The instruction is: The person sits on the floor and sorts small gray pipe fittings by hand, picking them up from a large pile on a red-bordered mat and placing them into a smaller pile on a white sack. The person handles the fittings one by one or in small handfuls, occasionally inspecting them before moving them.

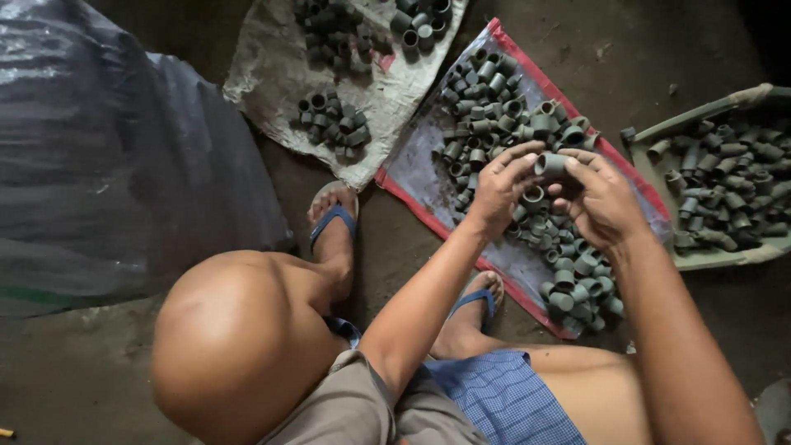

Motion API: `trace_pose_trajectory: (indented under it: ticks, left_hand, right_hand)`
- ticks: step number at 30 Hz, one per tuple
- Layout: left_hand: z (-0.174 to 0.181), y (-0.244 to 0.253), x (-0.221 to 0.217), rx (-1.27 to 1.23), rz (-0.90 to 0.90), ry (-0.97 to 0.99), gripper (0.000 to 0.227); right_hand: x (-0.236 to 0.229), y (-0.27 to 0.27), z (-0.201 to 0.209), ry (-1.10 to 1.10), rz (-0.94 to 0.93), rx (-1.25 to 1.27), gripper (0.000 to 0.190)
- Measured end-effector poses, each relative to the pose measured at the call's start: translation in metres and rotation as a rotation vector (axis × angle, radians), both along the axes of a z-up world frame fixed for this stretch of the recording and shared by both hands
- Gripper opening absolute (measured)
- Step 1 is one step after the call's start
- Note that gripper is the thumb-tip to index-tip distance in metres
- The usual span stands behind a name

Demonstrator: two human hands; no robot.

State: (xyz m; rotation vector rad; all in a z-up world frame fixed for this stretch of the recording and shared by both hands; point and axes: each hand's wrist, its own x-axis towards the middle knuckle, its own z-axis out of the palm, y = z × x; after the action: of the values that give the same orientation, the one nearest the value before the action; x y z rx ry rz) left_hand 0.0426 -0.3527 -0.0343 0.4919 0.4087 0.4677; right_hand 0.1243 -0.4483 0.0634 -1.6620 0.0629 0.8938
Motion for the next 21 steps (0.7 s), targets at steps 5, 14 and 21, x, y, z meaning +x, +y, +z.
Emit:
trace_pose_trajectory:
  ticks: [5,14,21]
  left_hand:
    - [-0.032,0.001,0.006,0.036,0.000,0.133,0.023]
    - [-0.073,0.010,0.000,-0.246,-0.005,0.144,0.031]
    - [-0.111,0.052,-0.050,-0.657,0.078,0.215,0.036]
  right_hand:
    - [-0.004,-0.002,-0.010,-0.085,0.055,-0.068,0.025]
    - [-0.027,0.023,-0.044,-0.057,-0.038,-0.061,0.030]
    - [-0.077,0.040,-0.148,0.376,-0.370,0.333,0.027]
